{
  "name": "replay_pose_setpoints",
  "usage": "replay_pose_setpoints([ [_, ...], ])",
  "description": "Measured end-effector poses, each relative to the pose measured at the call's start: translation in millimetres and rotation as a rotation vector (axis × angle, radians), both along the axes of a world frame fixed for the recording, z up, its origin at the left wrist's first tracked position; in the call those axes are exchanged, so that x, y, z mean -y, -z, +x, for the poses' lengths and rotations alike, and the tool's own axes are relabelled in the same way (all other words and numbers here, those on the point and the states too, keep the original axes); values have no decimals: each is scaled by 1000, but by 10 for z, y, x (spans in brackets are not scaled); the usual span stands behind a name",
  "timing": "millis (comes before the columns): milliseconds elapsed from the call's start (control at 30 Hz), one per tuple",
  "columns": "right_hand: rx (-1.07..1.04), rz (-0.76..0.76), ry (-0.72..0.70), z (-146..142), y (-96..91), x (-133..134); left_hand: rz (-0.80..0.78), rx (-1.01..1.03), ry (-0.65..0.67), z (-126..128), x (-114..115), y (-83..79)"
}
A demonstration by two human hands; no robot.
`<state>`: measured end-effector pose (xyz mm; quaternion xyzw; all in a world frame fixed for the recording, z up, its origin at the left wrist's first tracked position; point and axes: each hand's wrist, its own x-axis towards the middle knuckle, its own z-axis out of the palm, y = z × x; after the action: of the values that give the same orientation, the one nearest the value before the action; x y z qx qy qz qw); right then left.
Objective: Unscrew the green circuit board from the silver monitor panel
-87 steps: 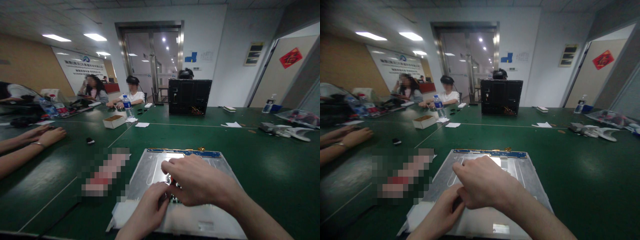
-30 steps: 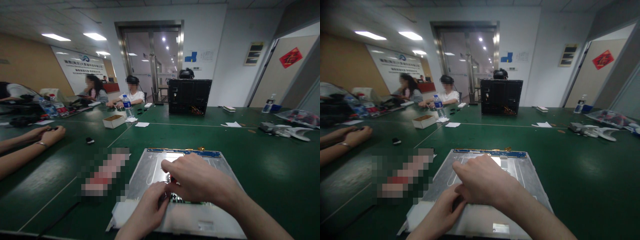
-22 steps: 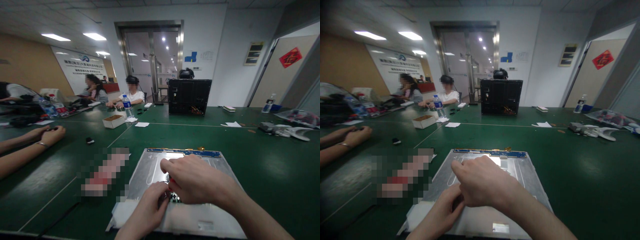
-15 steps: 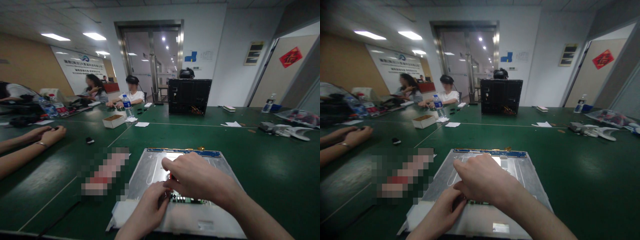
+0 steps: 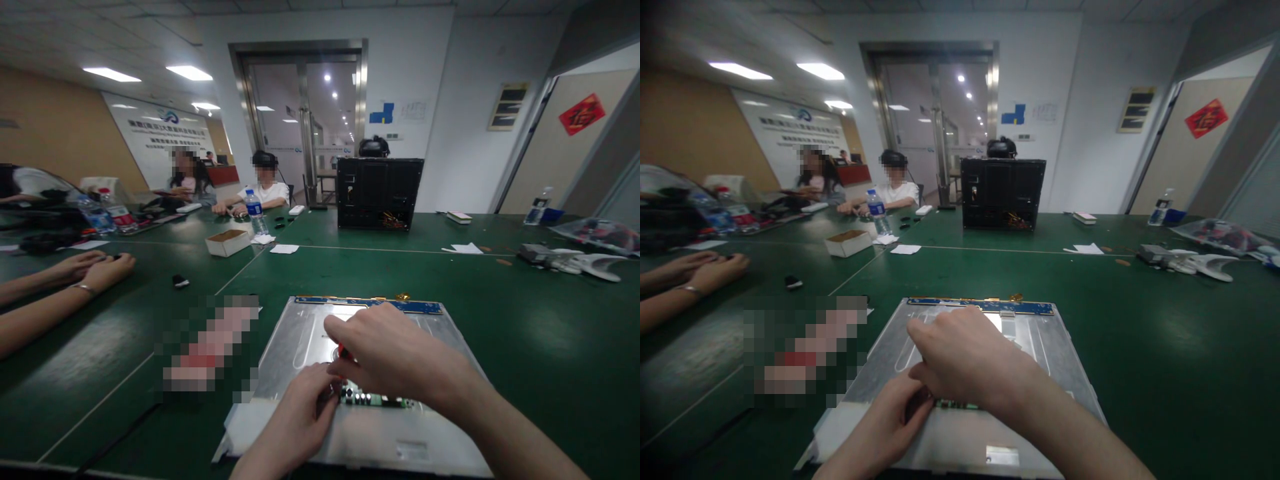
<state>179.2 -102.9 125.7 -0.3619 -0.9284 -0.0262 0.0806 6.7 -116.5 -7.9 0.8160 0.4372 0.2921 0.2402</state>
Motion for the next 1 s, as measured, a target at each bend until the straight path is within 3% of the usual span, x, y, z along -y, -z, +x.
replay_pose_setpoints([
  [367, -29, -15, -97, 23, -14, 37, -29, -26, 17, -13, -18, 20],
  [800, -4, -22, 30, 6, 12, -10, 9, -26, 4, -17, -3, 52],
  [1000, 0, 44, 79, -29, 57, -48, -3, -38, -3, -27, -8, 77],
])
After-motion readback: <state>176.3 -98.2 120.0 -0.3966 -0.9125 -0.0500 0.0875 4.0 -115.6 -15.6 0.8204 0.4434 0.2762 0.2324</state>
